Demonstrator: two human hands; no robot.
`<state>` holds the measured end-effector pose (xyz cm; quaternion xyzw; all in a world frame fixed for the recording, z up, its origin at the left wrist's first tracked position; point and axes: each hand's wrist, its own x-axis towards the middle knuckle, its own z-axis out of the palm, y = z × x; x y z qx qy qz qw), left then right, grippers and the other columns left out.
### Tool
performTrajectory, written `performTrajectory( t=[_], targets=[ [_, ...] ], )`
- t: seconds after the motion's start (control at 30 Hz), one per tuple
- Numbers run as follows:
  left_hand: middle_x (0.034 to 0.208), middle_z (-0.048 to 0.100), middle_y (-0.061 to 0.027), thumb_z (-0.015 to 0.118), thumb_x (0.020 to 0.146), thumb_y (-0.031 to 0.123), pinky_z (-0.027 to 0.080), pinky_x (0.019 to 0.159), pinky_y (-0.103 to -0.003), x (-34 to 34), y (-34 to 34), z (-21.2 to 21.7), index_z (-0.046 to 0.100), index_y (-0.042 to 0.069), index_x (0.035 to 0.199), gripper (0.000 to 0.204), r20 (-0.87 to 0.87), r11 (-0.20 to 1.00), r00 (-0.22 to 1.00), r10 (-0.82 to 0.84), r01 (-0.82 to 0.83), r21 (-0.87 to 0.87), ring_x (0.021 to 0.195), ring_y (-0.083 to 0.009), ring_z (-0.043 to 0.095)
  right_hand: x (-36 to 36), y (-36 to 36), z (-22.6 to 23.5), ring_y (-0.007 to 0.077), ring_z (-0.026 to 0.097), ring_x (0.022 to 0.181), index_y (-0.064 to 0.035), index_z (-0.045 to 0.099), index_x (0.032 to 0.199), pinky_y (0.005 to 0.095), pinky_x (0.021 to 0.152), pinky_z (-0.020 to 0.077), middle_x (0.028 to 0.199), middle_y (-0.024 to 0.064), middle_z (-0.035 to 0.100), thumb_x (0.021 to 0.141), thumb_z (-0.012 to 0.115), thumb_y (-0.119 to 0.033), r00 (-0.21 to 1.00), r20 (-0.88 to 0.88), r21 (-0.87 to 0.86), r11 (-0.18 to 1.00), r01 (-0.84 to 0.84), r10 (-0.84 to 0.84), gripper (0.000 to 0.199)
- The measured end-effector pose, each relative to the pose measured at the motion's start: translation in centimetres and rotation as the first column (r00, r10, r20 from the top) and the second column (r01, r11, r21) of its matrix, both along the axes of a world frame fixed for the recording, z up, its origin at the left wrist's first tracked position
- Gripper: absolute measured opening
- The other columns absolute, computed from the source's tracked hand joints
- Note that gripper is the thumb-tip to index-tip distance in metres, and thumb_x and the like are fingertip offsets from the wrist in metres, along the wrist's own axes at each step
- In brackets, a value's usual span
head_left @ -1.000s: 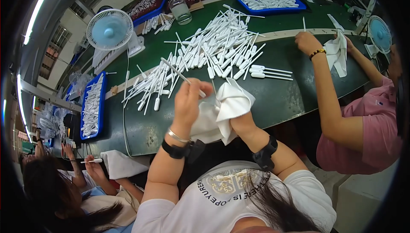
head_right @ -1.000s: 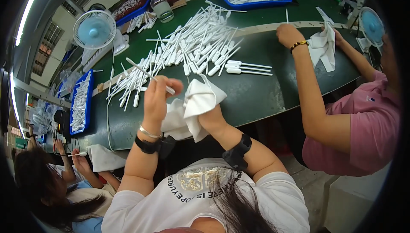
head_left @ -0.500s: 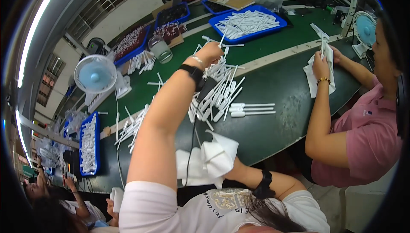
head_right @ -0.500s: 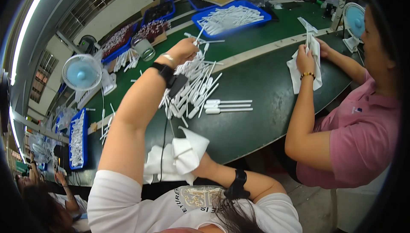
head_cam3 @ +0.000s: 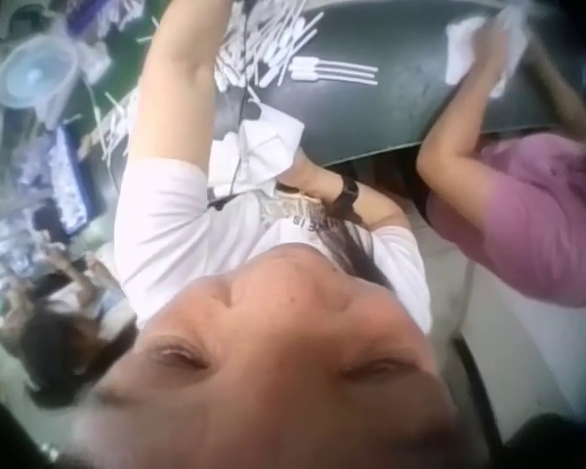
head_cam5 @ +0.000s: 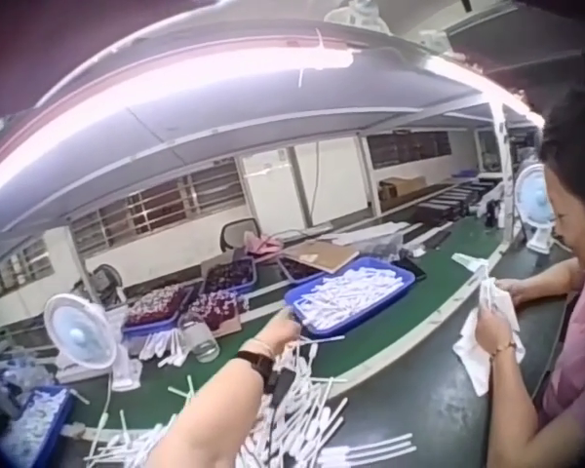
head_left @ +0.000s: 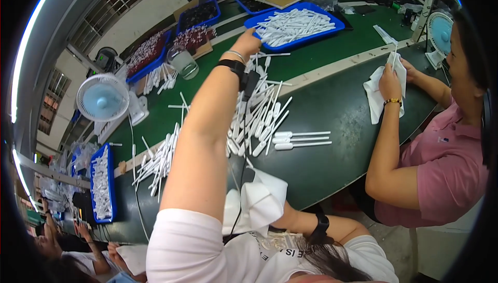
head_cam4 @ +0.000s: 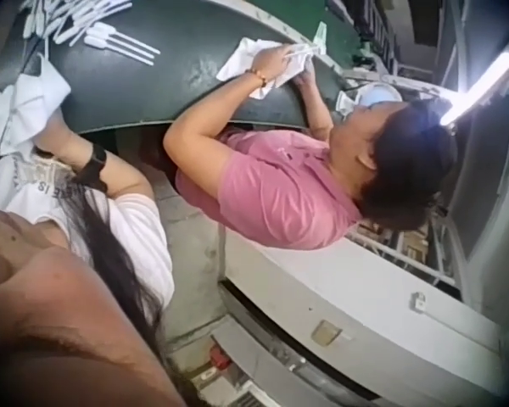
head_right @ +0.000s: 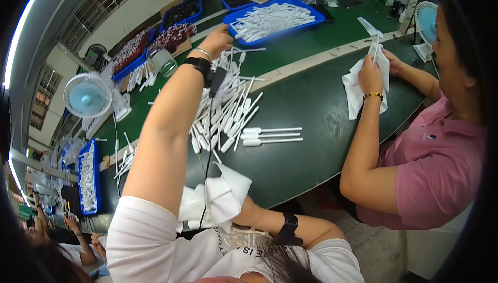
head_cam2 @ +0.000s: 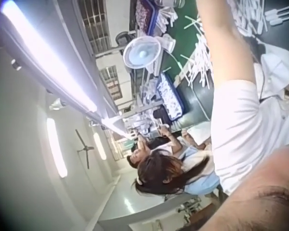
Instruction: The person picks up a swab from the table, wipes the tip and handle with a cloth, and places it into a blue tray, repeating the process for several swabs.
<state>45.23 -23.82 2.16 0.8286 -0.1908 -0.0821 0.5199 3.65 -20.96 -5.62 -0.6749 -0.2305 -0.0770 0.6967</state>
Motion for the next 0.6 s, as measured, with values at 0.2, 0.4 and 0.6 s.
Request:
performTrajectory(
  t=[0.2,0.4,0.6],
  targets=[
    [0.089,0.060,-0.0133,0.052,0.078,0.005,0.049,0.058,-0.027,-11.4,9.2,7.9,0.049,-0.001,0.110,0.033,-0.231,0.955,0.927,-0.295,0.291,-0.050,0.071,-0.0168,0.060,-0.2,-0.7,1.8,0.0242,0.054,0.092,-0.0019,0.052,0.106,0.0340,0.081,0.0432,0.099,0.0118,0.055,0.074,0.061,-0.009,0.986,0.161,-0.135,0.989,0.065,-0.043,0.033],
    [0.073,0.061,-0.0082,0.057,0.076,0.013,0.048,0.055,-0.024,-20.0,16.2,8.2,0.059,-0.002,0.085,0.017,-0.289,0.594,0.903,-0.319,0.428,0.681,0.065,-0.0124,0.060,-0.3,-0.5,1.7,0.0241,0.055,0.091,-0.0018,0.052,0.106,0.0339,0.081,0.0437,0.099,0.0114,0.056,0.074,0.062,-0.009,0.998,0.066,-0.053,0.999,-0.012,0.015,0.035],
    [0.071,0.060,-0.0117,0.066,0.069,0.024,0.046,0.053,-0.029,-25.1,17.6,1.6,0.057,0.000,0.082,0.028,-0.069,0.554,0.980,-0.186,0.163,0.816,0.059,-0.0215,0.058,-0.5,-0.2,1.6,0.0264,0.056,0.091,-0.0015,0.051,0.107,0.0339,0.080,0.0443,0.100,0.0121,0.056,0.073,0.062,-0.008,0.937,0.337,-0.268,0.944,0.195,-0.098,0.037]
  ],
)
